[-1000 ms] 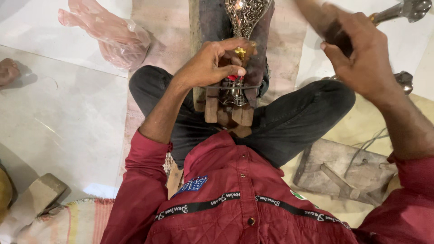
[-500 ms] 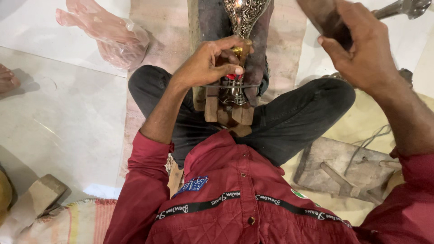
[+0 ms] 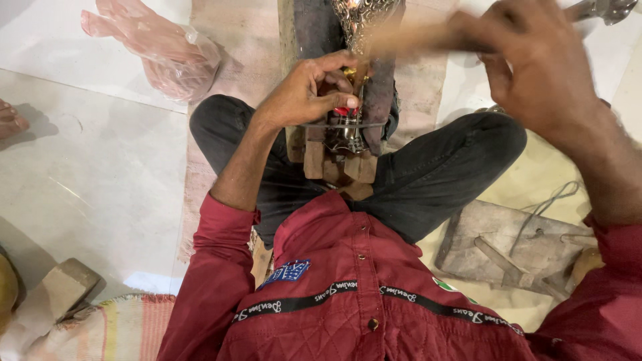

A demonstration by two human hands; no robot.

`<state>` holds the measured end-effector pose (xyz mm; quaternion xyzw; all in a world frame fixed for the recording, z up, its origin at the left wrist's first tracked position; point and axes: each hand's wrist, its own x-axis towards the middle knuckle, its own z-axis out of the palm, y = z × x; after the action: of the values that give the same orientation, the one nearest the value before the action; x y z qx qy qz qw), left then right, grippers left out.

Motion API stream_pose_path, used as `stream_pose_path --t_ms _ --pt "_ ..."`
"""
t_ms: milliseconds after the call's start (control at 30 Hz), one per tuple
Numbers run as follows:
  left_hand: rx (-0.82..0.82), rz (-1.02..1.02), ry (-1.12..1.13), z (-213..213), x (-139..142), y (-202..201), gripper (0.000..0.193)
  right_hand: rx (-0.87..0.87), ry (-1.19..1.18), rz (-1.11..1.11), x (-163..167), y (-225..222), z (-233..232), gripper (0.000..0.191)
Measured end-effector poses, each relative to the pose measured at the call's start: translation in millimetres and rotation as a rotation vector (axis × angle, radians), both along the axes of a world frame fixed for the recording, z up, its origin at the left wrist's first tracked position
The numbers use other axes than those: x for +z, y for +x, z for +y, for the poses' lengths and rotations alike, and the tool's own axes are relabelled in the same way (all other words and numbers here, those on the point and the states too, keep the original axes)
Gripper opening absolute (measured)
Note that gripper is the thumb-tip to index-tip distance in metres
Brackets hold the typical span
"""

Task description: The person sits cross-legged on the floor holding an ornate metal vase steady with one hand while striking a small punch placed against the vase's surface with a wooden mallet, working the decoration in sections. The person repositions the punch and rotates the vase to continue hammering different areas of the pattern.

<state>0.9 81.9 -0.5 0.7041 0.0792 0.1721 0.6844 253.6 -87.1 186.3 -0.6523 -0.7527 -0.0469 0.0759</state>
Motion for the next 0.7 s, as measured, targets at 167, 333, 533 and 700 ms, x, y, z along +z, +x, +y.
stream_pose_path --t_ms 167,333,533,700 --pt "0.034 0.010 0.007 -3 -5 0 0.054 -0.199 -0.165 0.286 3 -2 -1 0.034" --pt "0.039 -0.004 0.004 -2 -11 2 0.055 -0.013 -0.036 0.117 2 1 -3 0.039" --pt "0.018 -0.020 -0.077 -2 -14 1 0.050 0.034 -0.016 -0.134 -2 9 -7 0.051" --pt "0.018 -0.029 -0.052 -2 -13 1 0.050 -0.083 -0.072 -0.022 -13 14 -17 0.045"
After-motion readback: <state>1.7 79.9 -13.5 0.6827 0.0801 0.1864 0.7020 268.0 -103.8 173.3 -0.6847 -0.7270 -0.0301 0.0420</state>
